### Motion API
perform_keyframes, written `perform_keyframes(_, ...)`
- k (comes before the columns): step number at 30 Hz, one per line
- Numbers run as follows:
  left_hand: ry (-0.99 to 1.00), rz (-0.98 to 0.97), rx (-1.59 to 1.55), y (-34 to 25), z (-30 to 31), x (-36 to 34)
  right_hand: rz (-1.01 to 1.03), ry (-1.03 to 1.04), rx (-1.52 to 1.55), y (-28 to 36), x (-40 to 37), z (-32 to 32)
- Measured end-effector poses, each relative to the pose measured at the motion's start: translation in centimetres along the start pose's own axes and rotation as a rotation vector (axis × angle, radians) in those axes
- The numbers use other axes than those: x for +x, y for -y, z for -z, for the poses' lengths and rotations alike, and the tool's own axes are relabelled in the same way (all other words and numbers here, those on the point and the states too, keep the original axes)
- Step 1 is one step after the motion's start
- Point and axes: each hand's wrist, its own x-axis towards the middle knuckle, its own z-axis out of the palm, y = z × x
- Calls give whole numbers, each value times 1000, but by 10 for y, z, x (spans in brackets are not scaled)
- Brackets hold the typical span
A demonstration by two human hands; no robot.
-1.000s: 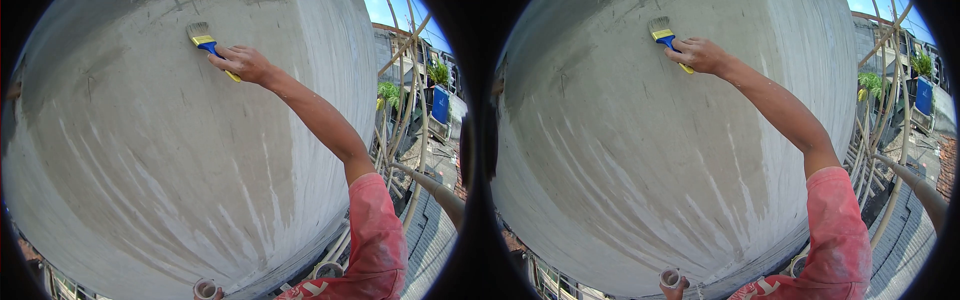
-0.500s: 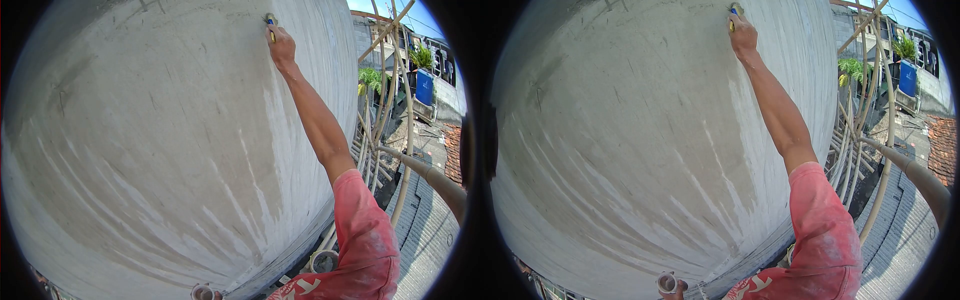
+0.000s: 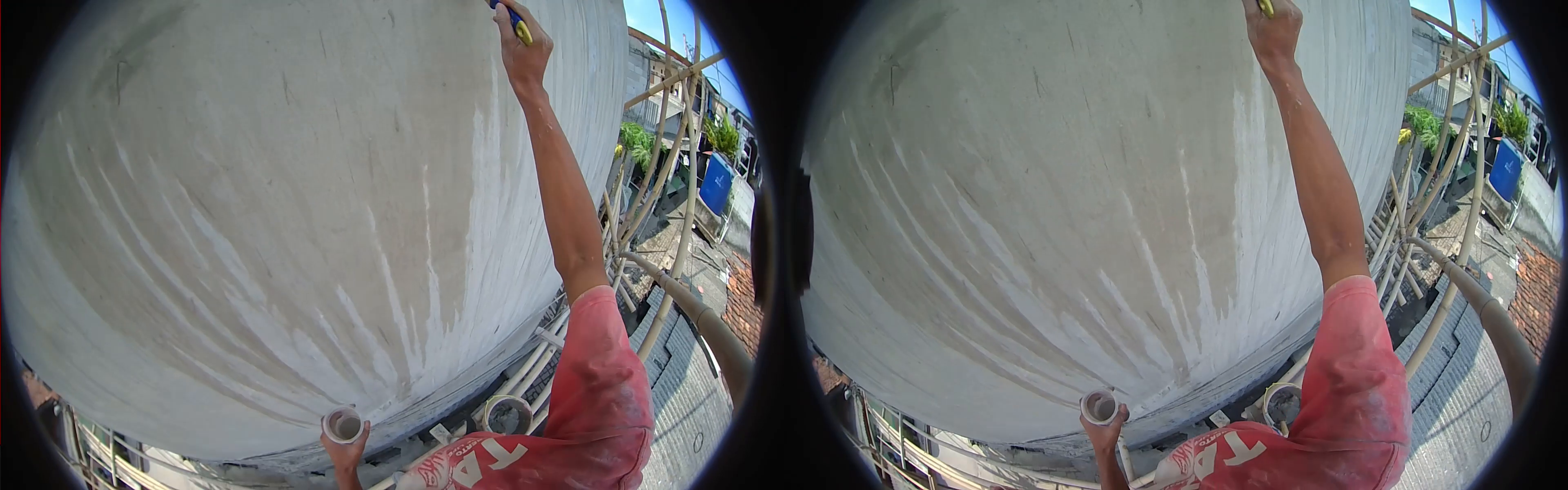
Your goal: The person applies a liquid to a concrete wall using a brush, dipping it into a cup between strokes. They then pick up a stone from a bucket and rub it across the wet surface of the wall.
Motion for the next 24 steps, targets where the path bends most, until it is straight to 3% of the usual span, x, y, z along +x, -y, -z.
perform_keyframes(2, 14, 5, -1, -11, -10, 9, -818, 89, 505, 73, -20, 39)
perform_keyframes(5, -31, -6, 125, -9, -21, 23, -907, 411, 640, 161, -62, 98)
perform_keyframes(7, -61, -24, 150, -22, -27, 28, -1321, 814, 822, 196, -75, 131)
perform_keyframes(9, -64, -50, 211, -18, -36, 37, -1486, 1036, 895, 241, -91, 152)
perform_keyframes(11, -22, -143, 261, -14, -41, 40, -1539, 1192, 915, 266, -101, 163)
perform_keyframes(15, 14, -73, 205, -22, -53, 42, -1573, 1358, 942, 298, -114, 173)
perform_keyframes(17, 7, -89, 245, -21, -57, 41, -1449, 1518, 926, 307, -120, 175)
perform_keyframes(22, 18, -177, 349, -18, -63, 38, -1279, 1660, 932, 321, -146, 180)
perform_keyframes(24, 47, -130, 292, -20, -65, 35, -989, 1829, 838, 327, -150, 182)
